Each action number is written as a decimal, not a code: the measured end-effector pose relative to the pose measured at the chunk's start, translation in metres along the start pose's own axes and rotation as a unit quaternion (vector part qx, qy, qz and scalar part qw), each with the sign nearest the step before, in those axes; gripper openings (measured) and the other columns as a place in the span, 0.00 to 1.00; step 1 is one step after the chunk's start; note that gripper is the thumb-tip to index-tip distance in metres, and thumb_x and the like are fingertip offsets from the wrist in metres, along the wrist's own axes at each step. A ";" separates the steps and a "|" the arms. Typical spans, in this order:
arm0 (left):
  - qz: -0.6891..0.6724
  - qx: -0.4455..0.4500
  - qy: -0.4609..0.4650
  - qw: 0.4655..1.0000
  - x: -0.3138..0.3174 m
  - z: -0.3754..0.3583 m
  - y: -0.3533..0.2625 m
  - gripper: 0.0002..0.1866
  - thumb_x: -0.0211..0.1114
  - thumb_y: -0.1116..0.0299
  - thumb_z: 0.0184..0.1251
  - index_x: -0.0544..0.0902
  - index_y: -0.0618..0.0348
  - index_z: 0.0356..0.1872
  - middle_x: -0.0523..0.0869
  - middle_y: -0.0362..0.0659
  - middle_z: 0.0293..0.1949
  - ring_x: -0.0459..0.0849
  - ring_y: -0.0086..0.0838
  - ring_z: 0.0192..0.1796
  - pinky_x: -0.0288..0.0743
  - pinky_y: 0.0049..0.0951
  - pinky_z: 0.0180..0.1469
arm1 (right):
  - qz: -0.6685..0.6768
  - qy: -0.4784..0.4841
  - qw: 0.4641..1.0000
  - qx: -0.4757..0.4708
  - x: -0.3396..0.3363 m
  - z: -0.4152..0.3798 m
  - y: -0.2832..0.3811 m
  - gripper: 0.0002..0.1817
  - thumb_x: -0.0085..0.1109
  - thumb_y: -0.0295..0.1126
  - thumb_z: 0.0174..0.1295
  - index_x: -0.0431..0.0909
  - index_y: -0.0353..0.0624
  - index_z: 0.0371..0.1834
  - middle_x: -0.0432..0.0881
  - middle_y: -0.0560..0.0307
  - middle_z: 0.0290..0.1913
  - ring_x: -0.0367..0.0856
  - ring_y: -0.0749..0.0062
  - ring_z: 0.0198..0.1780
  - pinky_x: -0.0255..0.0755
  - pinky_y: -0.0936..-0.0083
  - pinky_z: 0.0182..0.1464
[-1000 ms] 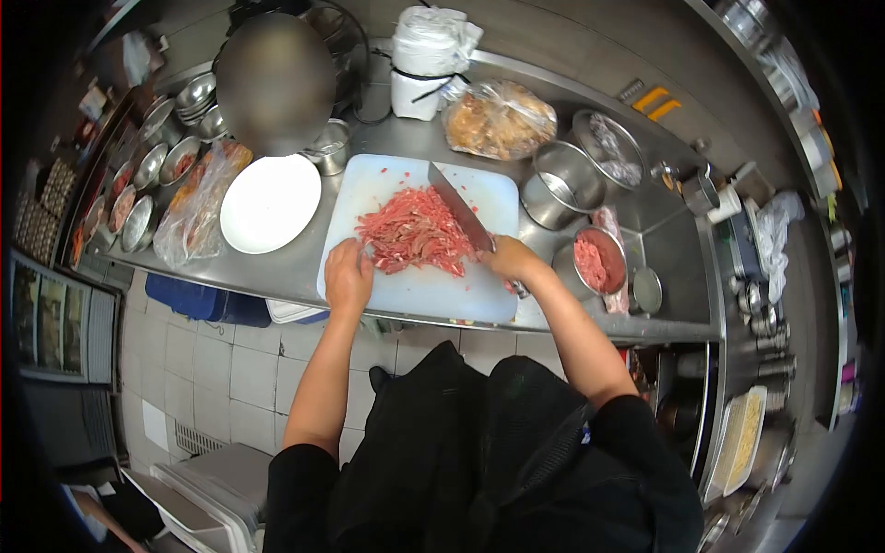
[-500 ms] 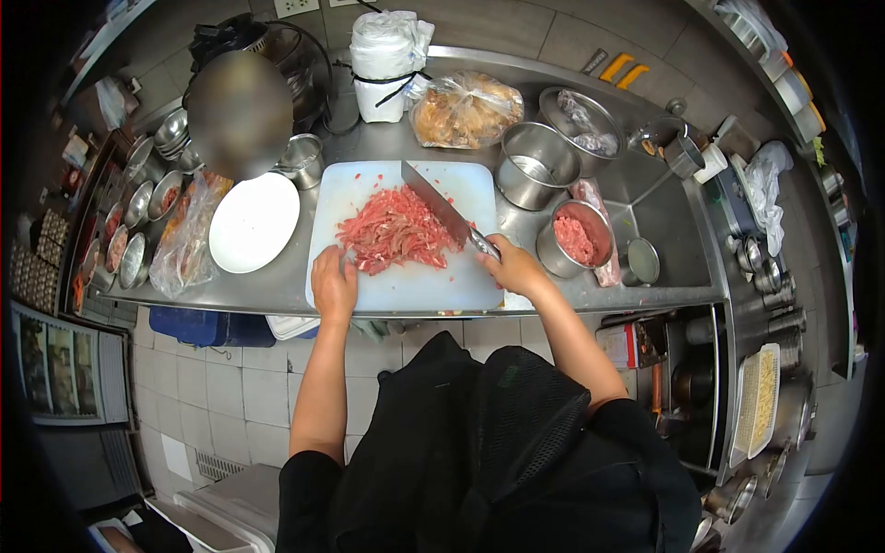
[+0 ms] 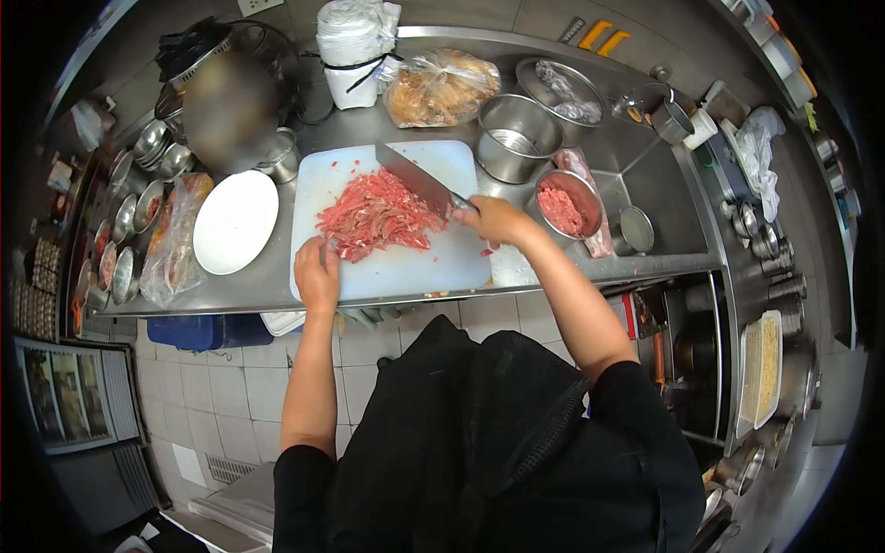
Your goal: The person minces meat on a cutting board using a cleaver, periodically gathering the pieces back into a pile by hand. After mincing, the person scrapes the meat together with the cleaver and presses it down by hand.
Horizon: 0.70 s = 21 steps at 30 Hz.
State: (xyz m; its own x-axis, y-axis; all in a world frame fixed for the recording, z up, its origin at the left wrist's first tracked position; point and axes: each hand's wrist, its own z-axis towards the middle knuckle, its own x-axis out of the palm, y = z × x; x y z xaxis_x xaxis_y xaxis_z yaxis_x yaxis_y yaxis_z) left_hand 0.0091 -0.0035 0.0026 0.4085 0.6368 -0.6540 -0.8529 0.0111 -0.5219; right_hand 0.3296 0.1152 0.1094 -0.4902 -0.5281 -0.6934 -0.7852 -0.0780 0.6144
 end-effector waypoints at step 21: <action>0.048 0.276 0.121 0.952 0.112 0.005 -0.135 0.06 0.71 0.67 0.57 0.82 0.55 0.31 0.80 0.43 0.34 0.80 0.38 0.43 0.70 0.42 0.44 | -0.042 0.092 0.995 -0.022 -0.040 0.007 0.020 0.24 0.56 0.49 0.69 0.74 0.36 0.51 0.84 0.54 0.28 0.83 0.67 0.20 0.77 0.67 0.21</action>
State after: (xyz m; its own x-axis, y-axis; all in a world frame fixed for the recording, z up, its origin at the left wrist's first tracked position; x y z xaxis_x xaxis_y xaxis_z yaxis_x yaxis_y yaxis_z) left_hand 0.1685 0.0700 0.0031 0.3265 0.4598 -0.8258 -0.9036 0.4081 -0.1300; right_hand 0.3310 0.1410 0.1466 -0.3431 -0.6633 -0.6650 -0.8009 -0.1633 0.5761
